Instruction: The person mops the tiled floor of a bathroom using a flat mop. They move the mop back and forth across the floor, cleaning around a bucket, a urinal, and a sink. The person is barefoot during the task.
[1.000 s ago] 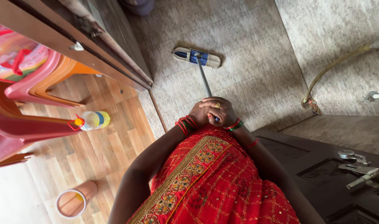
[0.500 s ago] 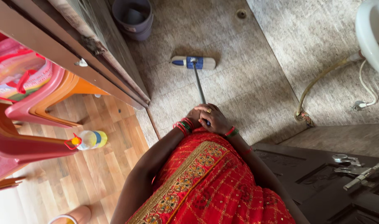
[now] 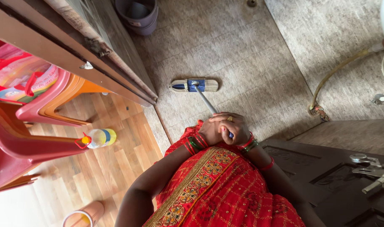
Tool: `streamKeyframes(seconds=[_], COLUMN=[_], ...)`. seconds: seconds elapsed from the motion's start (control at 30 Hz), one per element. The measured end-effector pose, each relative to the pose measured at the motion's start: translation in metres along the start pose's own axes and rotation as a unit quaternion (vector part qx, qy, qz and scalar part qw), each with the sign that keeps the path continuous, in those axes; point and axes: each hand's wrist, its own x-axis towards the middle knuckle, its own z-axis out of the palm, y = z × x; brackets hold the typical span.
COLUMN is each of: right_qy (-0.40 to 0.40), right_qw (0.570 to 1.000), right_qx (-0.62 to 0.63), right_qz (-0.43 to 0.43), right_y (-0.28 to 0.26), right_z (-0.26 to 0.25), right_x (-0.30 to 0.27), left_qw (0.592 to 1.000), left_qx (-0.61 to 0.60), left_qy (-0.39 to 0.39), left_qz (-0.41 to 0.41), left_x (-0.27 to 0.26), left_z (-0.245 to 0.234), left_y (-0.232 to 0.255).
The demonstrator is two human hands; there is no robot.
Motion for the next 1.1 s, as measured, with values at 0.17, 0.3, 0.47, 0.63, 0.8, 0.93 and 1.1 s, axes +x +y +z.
streamKeyframes(seconds=[0.17, 0.3, 0.47, 0.63, 0.8, 0.93, 1.1], right_qy=[0.014, 0.010, 0.001, -0.091, -0.168, -0.135, -0.111], right_qw=[0.999, 0.999, 0.999, 0.992, 0.979, 0.988, 0.992], right_qx=[0.011, 0.003, -0.031, -0.082, -0.075, -0.027, -0.012], right_qz=[-0.030, -0.043, -0.025, 0.034, 0.084, 0.074, 0.052], right_y=[0.025, 0.047, 0.080, 0.091, 0.086, 0.064, 0.022], right_z=[0.007, 0.018, 0.047, 0.061, 0.076, 0.068, 0.033], right_x=[-0.006, -0.019, -0.031, -0.039, -0.049, -0.042, -0.022], left_qw=[0.999, 0.999, 0.990, 0.980, 0.974, 0.980, 0.983], left_qx=[0.030, 0.003, 0.087, 0.187, 0.200, 0.181, 0.167], left_qy=[-0.011, 0.035, 0.101, -0.016, 0.101, 0.017, 0.050], left_qz=[-0.042, 0.002, 0.039, -0.069, -0.027, -0.076, -0.054], left_x=[0.009, 0.016, 0.027, 0.033, 0.021, 0.007, -0.008], left_z=[0.001, 0.022, 0.067, 0.082, 0.094, 0.076, 0.029], left_y=[-0.006, -0.035, -0.099, -0.153, -0.156, -0.125, -0.039])
